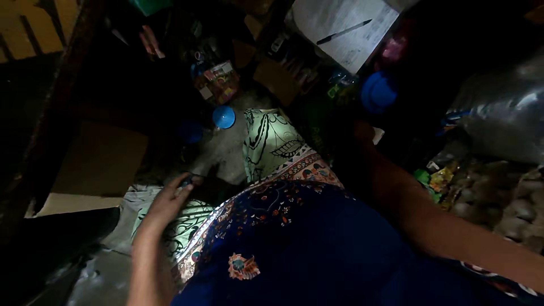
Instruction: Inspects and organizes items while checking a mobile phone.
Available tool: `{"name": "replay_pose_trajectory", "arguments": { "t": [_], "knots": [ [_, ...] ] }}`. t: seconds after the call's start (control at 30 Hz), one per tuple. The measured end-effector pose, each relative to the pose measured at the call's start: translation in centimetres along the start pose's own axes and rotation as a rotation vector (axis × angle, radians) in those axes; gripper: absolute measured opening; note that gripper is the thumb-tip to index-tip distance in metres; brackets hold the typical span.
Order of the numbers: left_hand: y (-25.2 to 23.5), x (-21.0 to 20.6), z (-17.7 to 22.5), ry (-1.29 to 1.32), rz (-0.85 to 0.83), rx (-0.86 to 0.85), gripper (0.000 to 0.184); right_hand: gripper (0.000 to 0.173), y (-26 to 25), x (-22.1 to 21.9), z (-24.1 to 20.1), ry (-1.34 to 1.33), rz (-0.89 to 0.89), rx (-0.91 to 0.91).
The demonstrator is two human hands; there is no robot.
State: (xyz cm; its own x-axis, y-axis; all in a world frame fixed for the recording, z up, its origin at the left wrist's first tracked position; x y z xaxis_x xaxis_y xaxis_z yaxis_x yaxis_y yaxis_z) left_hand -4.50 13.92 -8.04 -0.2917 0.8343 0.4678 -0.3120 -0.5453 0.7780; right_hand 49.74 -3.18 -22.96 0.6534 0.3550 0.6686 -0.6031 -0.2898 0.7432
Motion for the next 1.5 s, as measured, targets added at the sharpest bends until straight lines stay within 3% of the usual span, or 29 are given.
{"name": "replay_pose_trajectory", "arguments": {
  "t": [0.13, 0.23, 0.37, 0.53, 0.8, 0.93, 1.2, 1.27, 1.33, 1.37, 1.5],
  "knots": [
    [6.3, 3.4, -4.6, -0.034, 0.180, 0.091, 0.051, 0.047, 1.4, 2.2, -0.6, -0.029, 0.006, 0.011],
    [9.9, 3.4, -6.8, -0.045, 0.247, 0.142, 0.053, 0.045, 1.1, 3.7, -0.5, -0.153, 0.062, 0.101],
    [10.5, 0.4, -8.3, 0.123, 0.340, 0.131, 0.053, 0.046, 0.5, 5.5, -2.1, -0.307, 0.136, 0.183],
    [9.8, -1.6, -8.3, 0.293, 0.640, 0.079, 0.049, 0.050, -1.5, 5.9, -4.0, -0.445, 0.166, 0.197],
    [9.6, -1.5, -8.3, 0.316, 0.661, 0.111, 0.046, 0.058, -5.6, 2.8, -3.6, -0.681, 0.179, 0.074],
    [9.2, -1.3, -7.7, 0.323, 0.669, 0.110, 0.045, 0.052, -6.2, 1.8, -2.9, -0.853, 0.153, 0.068],
    [8.6, -1.1, -6.8, 0.335, 0.677, 0.141, 0.043, 0.049, -6.2, 1.0, -2.3, -0.874, 0.139, 0.054],
    [8.5, -1.1, -6.7, 0.335, 0.680, 0.143, 0.043, 0.049, -5.2, 0.6, -2.3, -0.864, 0.161, 0.078],
    [8.5, -1.1, -6.7, 0.330, 0.683, 0.133, 0.044, 0.051, 0.0, 2.8, -3.6, -0.853, -0.137, -0.030],
    [8.5, -1.1, -6.8, 0.328, 0.683, 0.128, 0.044, 0.050, 2.5, 3.8, -4.3, -0.874, -0.173, -0.094],
    [8.7, -1.2, -6.7, 0.340, 0.700, 0.141, 0.044, 0.049, 5.1, 4.0, -5.5, -0.834, -0.088, -0.125]
  ]
}}
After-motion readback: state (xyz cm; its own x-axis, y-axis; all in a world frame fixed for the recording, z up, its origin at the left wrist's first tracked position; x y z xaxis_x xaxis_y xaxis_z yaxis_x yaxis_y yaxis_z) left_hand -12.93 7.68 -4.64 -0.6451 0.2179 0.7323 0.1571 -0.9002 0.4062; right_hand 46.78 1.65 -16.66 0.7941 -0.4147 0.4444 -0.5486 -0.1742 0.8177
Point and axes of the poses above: each hand's wrist, its own y-axis away from the middle knuckle, its own x-axis out of the back of the hand, z = x × y, the point moved 6 cm from there along -y, towards the middle knuckle, and after that the axes turned 8 degrees about -z, right-handed, at the moved point
